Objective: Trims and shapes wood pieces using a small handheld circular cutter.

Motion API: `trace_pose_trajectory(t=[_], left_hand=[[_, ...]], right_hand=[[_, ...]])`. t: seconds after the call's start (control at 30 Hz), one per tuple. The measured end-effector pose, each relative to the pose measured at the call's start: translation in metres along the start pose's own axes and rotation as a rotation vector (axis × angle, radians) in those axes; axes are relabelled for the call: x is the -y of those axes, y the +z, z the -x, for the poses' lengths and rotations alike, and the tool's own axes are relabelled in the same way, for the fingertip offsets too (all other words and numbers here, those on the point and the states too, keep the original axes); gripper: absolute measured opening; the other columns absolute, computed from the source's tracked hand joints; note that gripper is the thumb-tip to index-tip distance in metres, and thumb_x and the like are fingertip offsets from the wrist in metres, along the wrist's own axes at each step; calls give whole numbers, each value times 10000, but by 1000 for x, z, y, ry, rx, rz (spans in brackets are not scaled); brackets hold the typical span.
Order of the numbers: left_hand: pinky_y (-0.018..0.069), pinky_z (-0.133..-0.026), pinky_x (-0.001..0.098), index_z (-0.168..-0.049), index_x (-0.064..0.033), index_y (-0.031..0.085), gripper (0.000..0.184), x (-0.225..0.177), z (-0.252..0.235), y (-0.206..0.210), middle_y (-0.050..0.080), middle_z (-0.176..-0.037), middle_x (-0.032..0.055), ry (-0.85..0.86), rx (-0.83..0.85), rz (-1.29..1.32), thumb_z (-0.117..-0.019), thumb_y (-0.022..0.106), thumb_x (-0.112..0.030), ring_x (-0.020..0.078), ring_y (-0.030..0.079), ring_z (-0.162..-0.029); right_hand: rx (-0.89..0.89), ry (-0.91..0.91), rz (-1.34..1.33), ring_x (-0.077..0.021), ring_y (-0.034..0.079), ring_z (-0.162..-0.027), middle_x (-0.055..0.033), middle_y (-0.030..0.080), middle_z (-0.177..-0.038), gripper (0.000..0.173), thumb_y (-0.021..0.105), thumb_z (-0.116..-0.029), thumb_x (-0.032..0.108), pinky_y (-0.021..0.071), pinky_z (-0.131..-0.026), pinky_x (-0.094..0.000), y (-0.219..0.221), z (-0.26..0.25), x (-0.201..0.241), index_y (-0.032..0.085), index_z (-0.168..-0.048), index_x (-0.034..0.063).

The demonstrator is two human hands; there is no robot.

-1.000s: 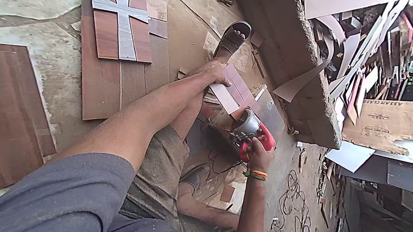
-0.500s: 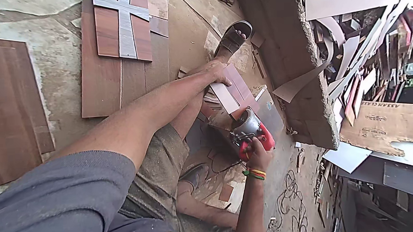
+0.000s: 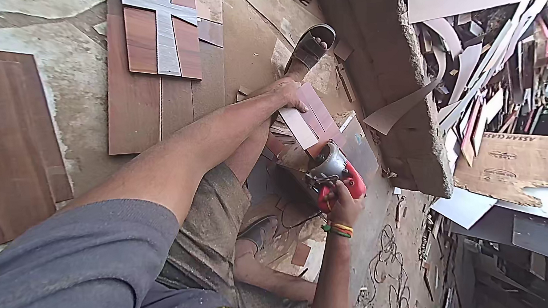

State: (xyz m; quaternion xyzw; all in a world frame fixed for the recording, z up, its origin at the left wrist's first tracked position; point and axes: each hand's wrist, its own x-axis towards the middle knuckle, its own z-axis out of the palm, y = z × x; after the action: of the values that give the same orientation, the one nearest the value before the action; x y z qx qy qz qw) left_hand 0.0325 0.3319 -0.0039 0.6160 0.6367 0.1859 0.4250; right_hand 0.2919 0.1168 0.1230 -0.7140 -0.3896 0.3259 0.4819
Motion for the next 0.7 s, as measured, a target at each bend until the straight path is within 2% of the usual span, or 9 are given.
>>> trace_pose_trajectory(t=[0.2,0.4,0.47,0.57,0.7], left_hand=[[459,-1111,568,-1431,-83,567,946,1,-2,1,579,-1444,160,14,4,-23,-738,828,-671,319,555,-1348],[486,-1067,597,-1400,-121,601,911,0,4,0,638,-1350,168,-5,-17,-12,-713,841,-669,335,602,-1279],[471,-1090,587,-1437,-126,577,940,-2,5,-1,616,-1397,157,-7,-19,-20,-720,829,-678,326,581,-1313],[474,-1089,572,-1433,-125,576,929,-3,9,-3,608,-1412,141,-6,-28,-36,-729,819,-680,311,580,-1316],[479,-1079,581,-1417,-113,585,914,-5,12,-5,604,-1403,147,11,-16,-53,-744,808,-690,316,579,-1309]], right_hand=[[4,5,15,-184,545,-387,-96,565,-570,195,643,-892,-32,544,-389,-362,-1,0,0,567,-1071,-45],[29,8,29,-176,544,-399,-101,579,-597,212,642,-879,-50,540,-397,-345,-1,1,4,572,-1079,-58],[45,9,18,-177,545,-397,-96,573,-580,196,630,-875,-35,538,-399,-343,-3,3,3,573,-1063,-51],[71,29,25,-182,552,-404,-88,565,-566,166,637,-878,-1,545,-409,-353,-10,8,0,575,-1027,-43],[111,131,-27,-178,547,-399,-96,567,-567,170,613,-890,6,538,-399,-349,-36,21,12,591,-1050,-48]])
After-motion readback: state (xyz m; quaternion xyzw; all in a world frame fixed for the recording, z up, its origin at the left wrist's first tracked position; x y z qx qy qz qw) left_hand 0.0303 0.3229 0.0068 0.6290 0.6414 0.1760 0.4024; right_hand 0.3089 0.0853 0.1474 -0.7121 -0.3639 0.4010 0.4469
